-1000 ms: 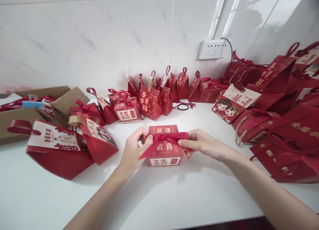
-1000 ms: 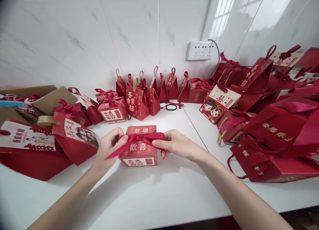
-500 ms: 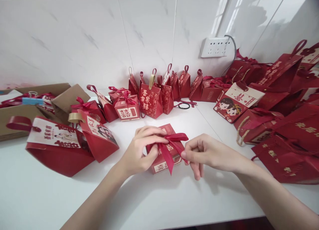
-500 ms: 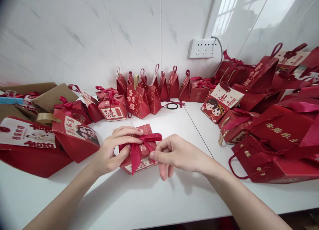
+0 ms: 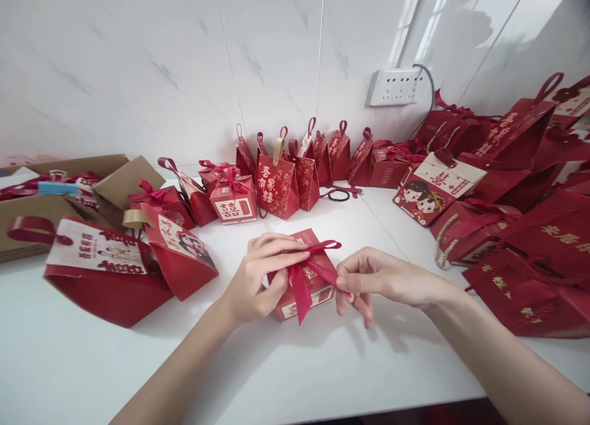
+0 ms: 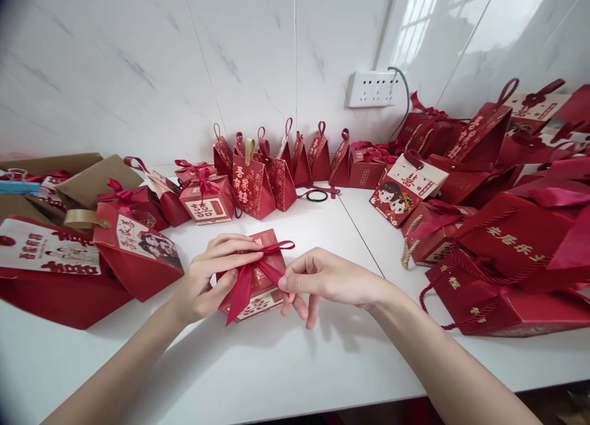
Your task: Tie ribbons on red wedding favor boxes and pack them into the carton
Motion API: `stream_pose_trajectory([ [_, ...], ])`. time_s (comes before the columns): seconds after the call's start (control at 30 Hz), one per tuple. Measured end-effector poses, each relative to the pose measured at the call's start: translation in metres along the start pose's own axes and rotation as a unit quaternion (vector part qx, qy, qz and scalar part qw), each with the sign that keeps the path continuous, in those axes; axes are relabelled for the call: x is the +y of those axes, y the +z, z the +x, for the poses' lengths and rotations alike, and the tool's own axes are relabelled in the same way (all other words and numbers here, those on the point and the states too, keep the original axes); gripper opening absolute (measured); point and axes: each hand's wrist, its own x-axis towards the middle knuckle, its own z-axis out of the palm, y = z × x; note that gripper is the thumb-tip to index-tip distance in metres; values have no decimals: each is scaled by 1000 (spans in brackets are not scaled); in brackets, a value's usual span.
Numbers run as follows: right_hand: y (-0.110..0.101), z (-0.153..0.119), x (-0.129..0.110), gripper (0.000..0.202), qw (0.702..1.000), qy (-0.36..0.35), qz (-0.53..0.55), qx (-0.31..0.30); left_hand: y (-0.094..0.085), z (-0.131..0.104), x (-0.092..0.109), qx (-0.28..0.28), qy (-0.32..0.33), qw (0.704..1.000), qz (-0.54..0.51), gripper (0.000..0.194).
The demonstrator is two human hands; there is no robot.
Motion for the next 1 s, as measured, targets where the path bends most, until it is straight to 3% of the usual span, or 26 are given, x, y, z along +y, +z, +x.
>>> stream_pose_trajectory([
  [0.13,-2,-3,2,34,1000,22,10,-16,1,1,0,-12,-20,1000,3,42],
  [0.27,-8,-13,1,27,995,47,18,-84,1,1,1,-10,-30,999,3,43],
  [0.4,-3,-24,-8,47,979,98,24,-175,1,2,2,-10,-29,999,9,42],
  [0.5,19,-21,-8,66,963,111,60,-240,0,2,4,-16,-26,1000,6,41],
  [0.53,29,-17,-5,68,965,102,90,-224,1,2,5,-16,-27,999,5,41],
  [0.63,56,0,9,65,968,55,227,-94,1,2,6,-13,-26,1000,2,40],
  [0.73,69,14,21,45,952,-4,307,-2,1,2,6,-22,-25,999,6,40],
  [0.83,67,17,24,33,952,-54,302,12,0,3,5,-28,-26,999,12,40],
  [1.0,63,13,25,38,972,-31,231,-28,0,2,3,-24,-23,999,24,41],
])
